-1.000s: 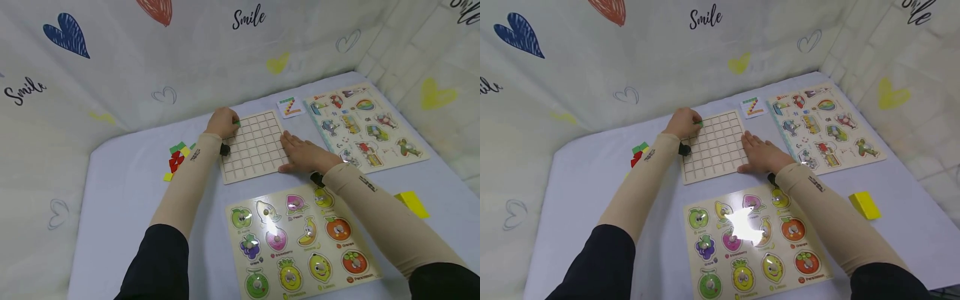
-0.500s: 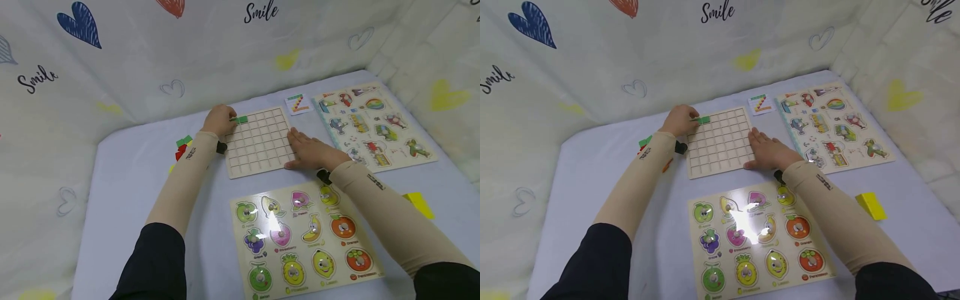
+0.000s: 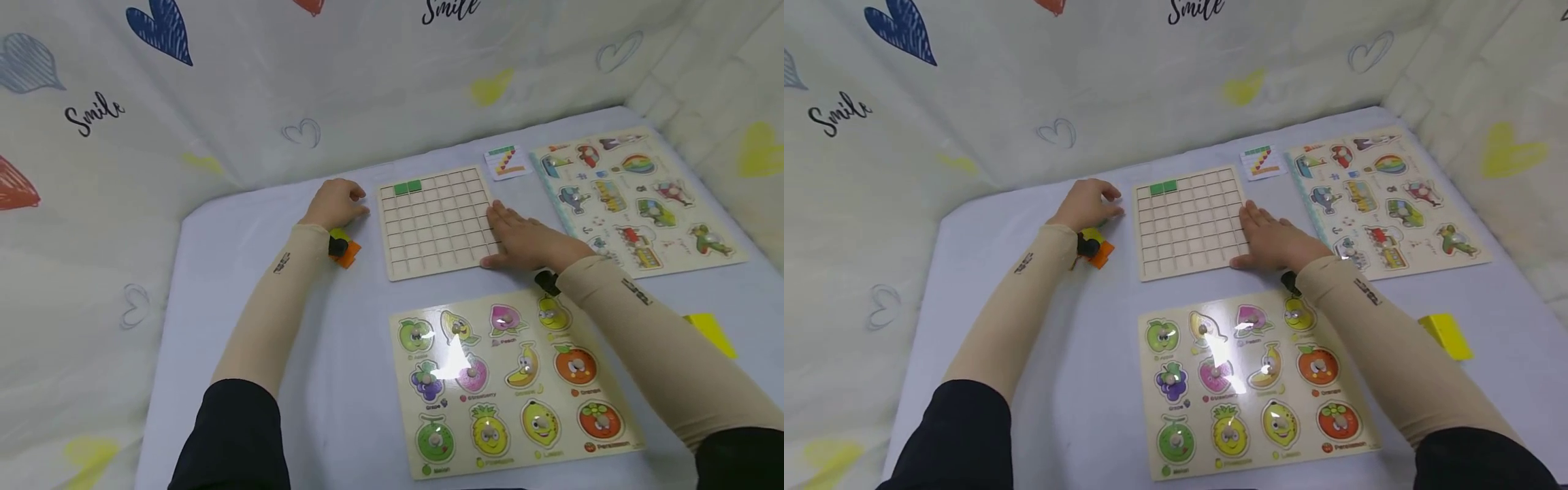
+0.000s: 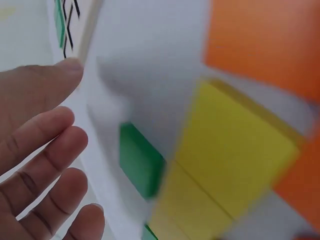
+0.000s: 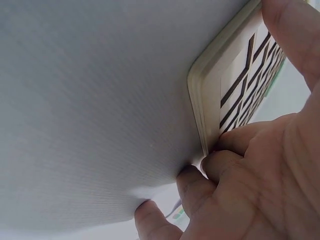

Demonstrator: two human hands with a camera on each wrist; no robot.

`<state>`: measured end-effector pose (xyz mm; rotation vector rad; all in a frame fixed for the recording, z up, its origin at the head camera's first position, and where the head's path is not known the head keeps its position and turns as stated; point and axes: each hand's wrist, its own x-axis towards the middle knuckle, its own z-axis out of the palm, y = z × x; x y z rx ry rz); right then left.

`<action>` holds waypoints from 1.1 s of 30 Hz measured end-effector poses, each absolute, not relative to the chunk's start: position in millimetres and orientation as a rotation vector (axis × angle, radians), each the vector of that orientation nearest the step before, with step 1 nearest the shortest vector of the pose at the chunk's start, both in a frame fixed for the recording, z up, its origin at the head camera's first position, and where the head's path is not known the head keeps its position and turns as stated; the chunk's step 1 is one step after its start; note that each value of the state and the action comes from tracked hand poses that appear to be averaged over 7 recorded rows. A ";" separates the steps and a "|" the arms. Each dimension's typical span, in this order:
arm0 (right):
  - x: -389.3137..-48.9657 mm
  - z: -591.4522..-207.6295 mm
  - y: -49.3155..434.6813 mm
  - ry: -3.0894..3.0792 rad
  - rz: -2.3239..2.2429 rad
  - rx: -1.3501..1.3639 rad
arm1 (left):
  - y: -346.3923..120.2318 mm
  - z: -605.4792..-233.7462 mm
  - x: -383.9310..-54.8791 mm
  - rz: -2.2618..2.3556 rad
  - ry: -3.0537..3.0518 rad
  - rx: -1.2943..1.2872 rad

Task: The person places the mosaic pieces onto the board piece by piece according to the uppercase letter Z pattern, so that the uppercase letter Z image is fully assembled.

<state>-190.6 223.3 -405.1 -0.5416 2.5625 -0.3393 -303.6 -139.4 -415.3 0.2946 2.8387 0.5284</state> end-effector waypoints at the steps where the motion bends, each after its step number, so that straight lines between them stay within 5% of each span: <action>1: -191.2 -405.9 223.5 2.561 -0.342 -0.540 | -144.1 -414.8 -300.7 0.531 2.826 0.279; 33: -187.7 -400.1 222.0 2.563 -0.346 -0.539 | -175.4 -419.9 -283.6 0.630 2.790 0.214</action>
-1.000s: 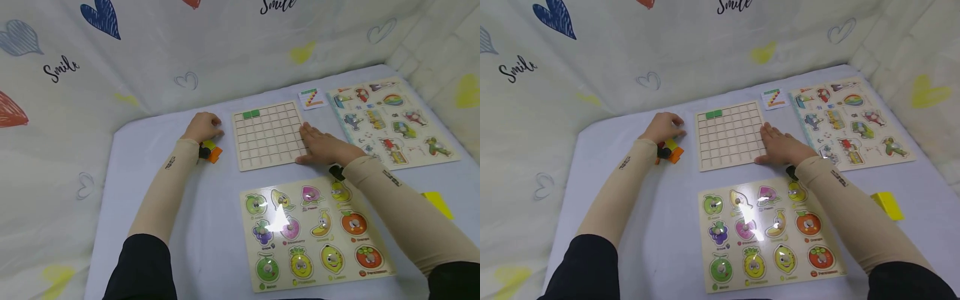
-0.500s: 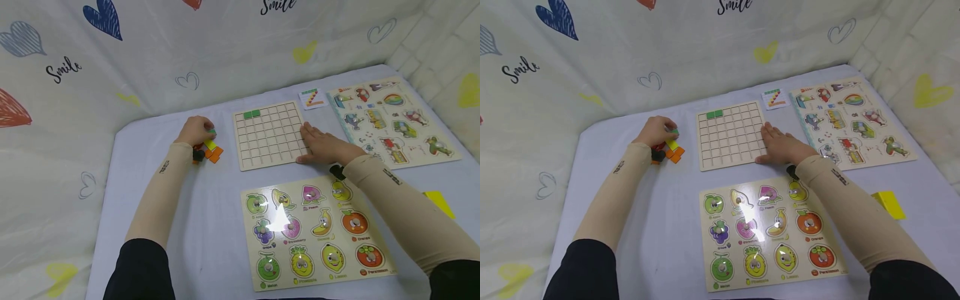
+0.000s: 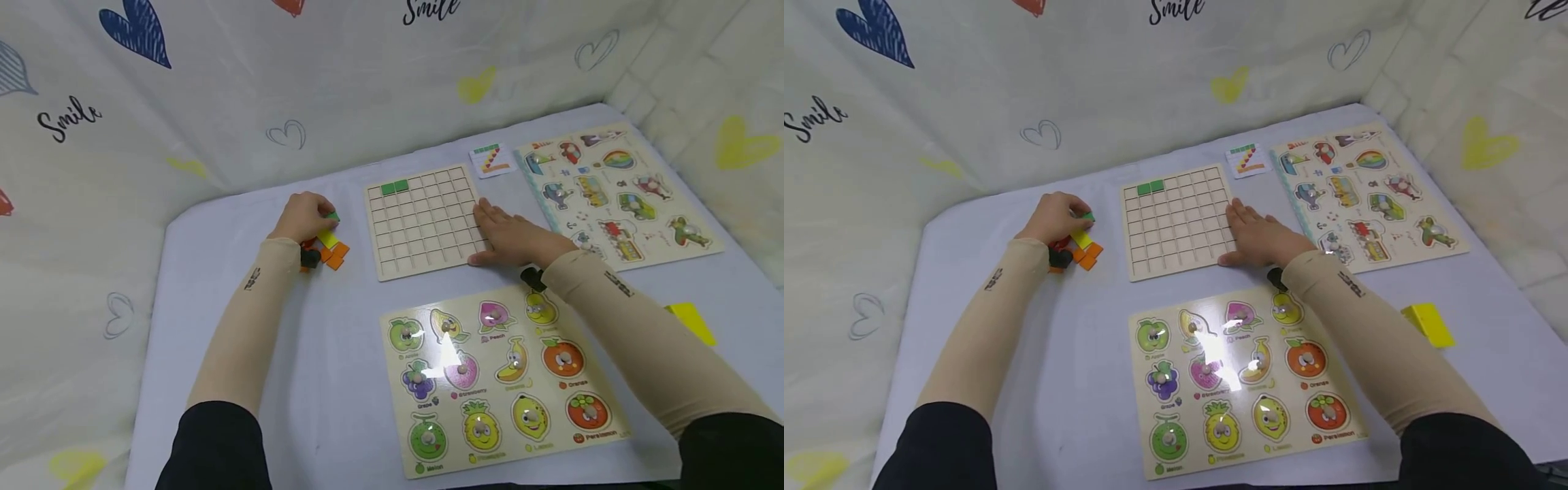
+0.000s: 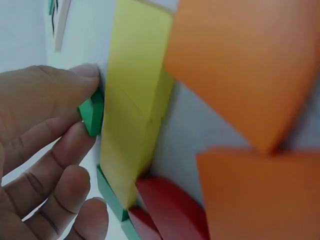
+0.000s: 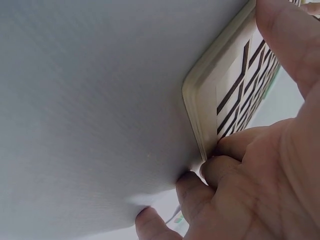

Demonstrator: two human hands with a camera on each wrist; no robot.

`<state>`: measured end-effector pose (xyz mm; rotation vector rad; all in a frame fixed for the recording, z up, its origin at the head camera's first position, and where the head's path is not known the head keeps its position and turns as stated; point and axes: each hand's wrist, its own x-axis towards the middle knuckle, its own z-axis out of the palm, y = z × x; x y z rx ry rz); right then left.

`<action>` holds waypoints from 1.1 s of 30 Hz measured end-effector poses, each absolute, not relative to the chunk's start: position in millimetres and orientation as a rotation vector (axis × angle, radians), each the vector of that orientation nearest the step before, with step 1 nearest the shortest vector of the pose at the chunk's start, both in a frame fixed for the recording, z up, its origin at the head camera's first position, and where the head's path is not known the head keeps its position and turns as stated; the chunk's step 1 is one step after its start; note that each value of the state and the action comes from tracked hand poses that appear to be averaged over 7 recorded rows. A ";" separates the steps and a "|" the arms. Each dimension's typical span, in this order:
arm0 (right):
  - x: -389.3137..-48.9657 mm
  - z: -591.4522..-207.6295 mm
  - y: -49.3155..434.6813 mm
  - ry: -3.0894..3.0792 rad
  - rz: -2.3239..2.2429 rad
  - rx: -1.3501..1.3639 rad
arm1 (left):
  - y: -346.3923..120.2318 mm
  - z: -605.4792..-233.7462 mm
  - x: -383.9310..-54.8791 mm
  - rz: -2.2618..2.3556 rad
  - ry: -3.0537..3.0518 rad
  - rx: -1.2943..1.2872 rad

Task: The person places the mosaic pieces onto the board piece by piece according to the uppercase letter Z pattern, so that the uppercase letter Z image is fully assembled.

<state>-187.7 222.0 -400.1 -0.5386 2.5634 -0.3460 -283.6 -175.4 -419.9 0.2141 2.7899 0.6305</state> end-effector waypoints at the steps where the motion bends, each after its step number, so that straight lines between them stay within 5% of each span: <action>1: -187.5 -399.7 222.1 2.564 -0.345 -0.538 | -174.2 -420.2 -284.5 0.634 2.793 0.217; 33: -187.2 -406.2 221.6 2.564 -0.302 -0.472 | -47.1 -417.0 -329.3 0.714 2.769 0.566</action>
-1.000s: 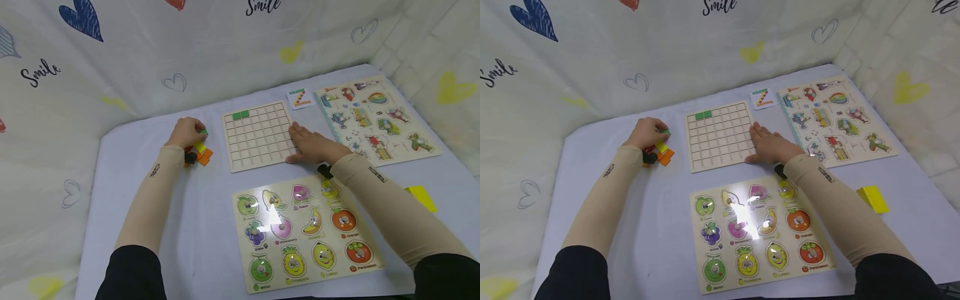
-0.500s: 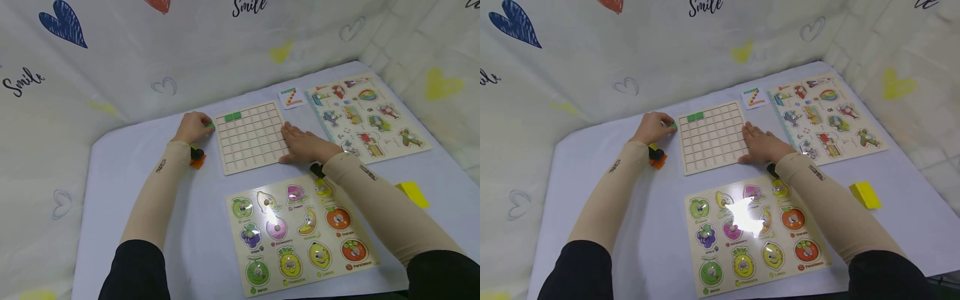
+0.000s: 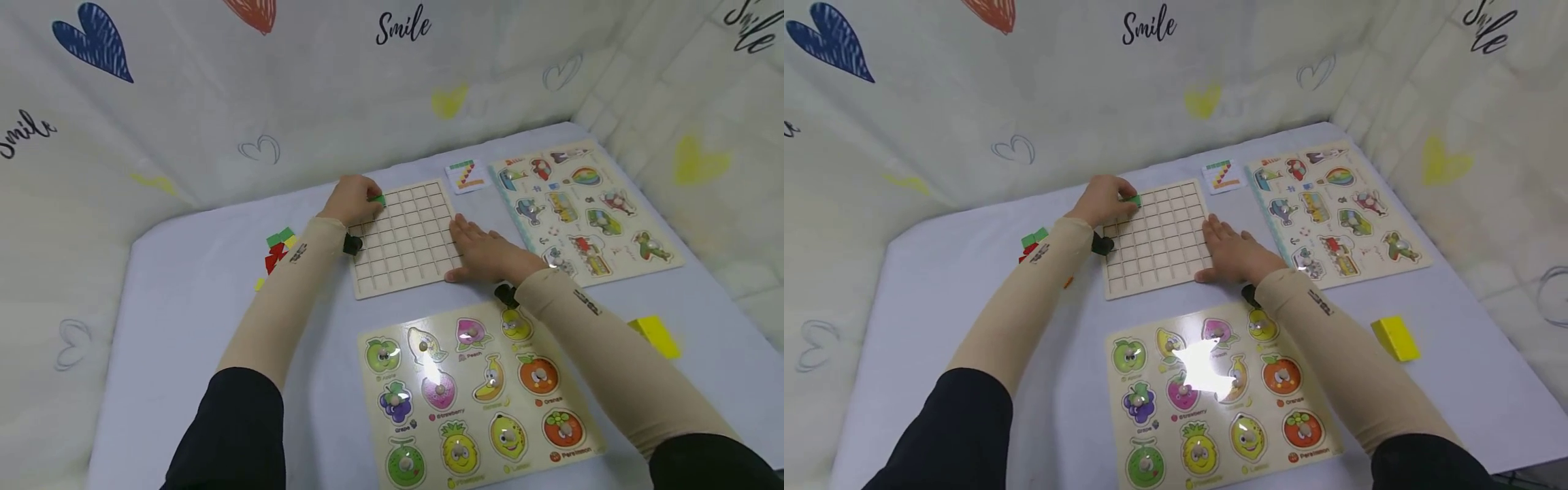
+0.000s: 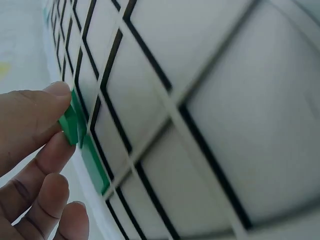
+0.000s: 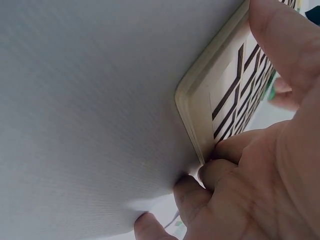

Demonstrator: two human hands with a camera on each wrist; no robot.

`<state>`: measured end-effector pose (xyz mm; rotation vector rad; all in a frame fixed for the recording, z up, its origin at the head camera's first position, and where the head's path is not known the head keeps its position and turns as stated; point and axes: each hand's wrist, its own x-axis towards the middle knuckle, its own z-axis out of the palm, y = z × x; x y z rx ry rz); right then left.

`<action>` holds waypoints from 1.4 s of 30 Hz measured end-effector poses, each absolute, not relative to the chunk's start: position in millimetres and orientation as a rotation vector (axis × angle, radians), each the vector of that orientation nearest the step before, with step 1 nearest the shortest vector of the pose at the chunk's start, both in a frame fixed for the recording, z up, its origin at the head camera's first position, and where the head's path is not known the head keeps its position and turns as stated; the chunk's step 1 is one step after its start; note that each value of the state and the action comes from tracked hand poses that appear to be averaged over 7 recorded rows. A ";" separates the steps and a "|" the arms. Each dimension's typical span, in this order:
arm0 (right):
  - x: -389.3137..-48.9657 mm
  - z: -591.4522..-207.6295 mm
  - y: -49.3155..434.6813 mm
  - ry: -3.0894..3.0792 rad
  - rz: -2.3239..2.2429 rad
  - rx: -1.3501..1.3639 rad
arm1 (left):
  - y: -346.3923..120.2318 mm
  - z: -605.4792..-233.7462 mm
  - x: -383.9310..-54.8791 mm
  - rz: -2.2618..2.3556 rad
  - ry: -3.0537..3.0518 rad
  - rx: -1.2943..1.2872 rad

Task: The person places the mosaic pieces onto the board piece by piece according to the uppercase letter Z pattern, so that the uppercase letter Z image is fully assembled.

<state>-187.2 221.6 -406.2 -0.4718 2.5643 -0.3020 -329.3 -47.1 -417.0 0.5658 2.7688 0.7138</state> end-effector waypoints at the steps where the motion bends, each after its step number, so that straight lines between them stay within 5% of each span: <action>1: -186.2 -406.6 221.1 2.566 -0.308 -0.468 | -43.0 -417.9 -330.4 0.704 2.770 0.582; 27: -185.2 -409.0 223.6 2.580 -0.292 -0.474 | -25.9 -423.1 -334.4 0.578 2.829 0.582; 42: -193.4 -406.3 220.9 2.534 -0.380 -0.516 | -116.8 -424.5 -305.1 0.565 2.925 0.312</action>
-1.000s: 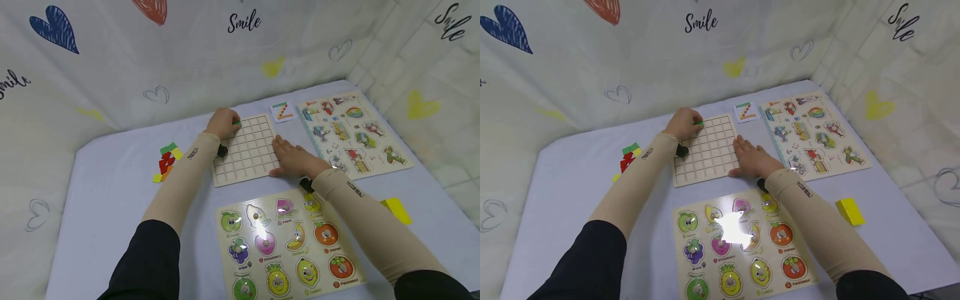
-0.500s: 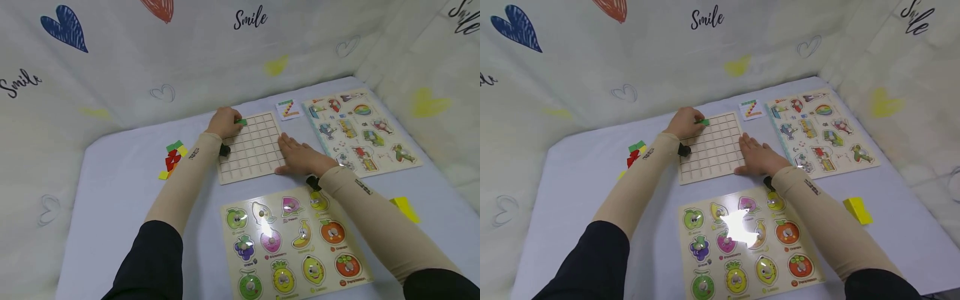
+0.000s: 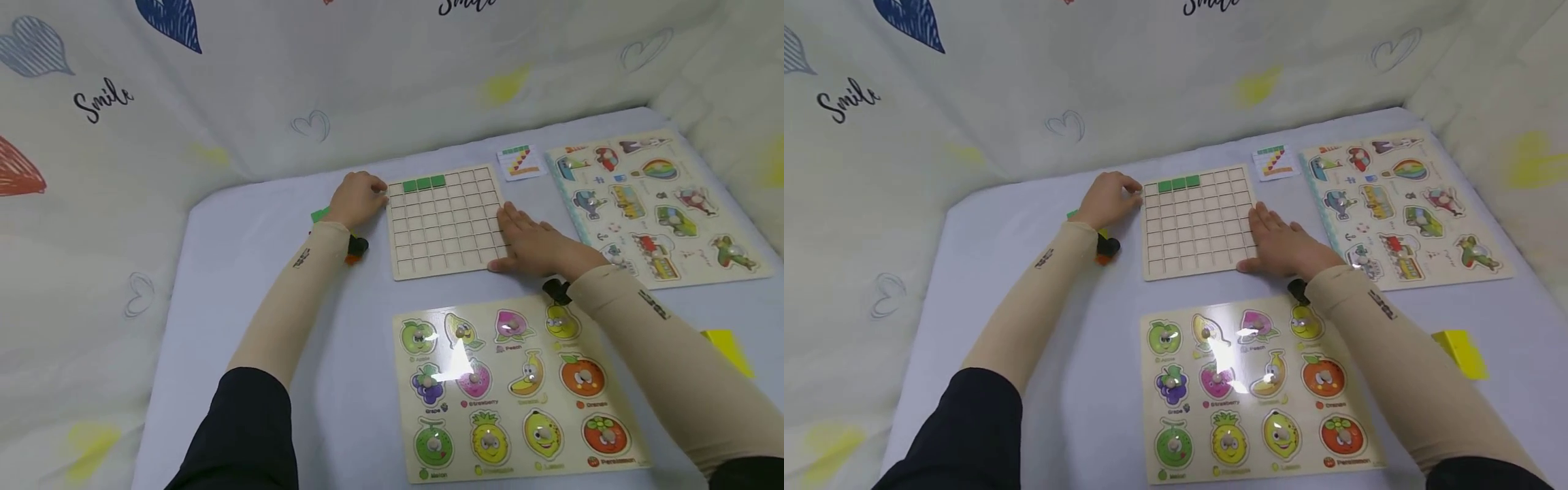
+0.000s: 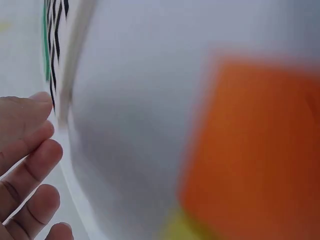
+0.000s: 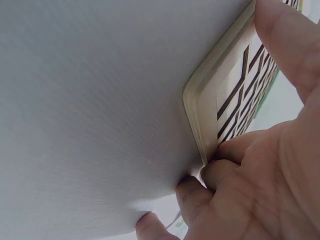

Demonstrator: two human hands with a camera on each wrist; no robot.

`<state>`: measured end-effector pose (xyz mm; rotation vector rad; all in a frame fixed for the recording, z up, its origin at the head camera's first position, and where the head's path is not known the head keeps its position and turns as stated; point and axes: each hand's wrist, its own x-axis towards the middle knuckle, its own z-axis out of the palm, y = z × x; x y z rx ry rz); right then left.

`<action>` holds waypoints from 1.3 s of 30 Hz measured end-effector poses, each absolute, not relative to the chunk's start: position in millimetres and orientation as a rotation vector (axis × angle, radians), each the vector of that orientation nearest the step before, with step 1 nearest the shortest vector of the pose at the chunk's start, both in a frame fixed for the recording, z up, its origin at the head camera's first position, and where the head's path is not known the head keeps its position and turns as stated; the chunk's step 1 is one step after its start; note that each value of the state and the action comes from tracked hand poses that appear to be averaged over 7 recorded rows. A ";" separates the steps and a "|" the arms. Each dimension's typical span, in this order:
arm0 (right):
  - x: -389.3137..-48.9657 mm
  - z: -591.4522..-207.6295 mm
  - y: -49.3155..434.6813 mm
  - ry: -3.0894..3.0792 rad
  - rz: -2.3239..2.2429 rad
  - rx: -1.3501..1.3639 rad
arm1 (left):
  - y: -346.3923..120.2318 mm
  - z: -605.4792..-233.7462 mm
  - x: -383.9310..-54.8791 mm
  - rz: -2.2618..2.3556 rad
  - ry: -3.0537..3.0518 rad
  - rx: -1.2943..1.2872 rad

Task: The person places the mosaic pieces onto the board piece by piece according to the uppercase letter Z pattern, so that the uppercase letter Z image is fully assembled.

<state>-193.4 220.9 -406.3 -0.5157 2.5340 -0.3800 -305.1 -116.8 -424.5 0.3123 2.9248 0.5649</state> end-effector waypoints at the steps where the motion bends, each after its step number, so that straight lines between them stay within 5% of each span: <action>1: -193.8 -405.3 222.5 2.535 -0.381 -0.514 | -122.8 -424.8 -305.1 0.557 2.932 0.299; 14: -197.6 -408.1 224.6 2.517 -0.383 -0.511 | -194.8 -423.3 -287.6 0.561 2.925 0.157; 39: -193.5 -405.7 223.4 2.536 -0.382 -0.511 | -203.3 -416.7 -289.6 0.456 2.878 0.066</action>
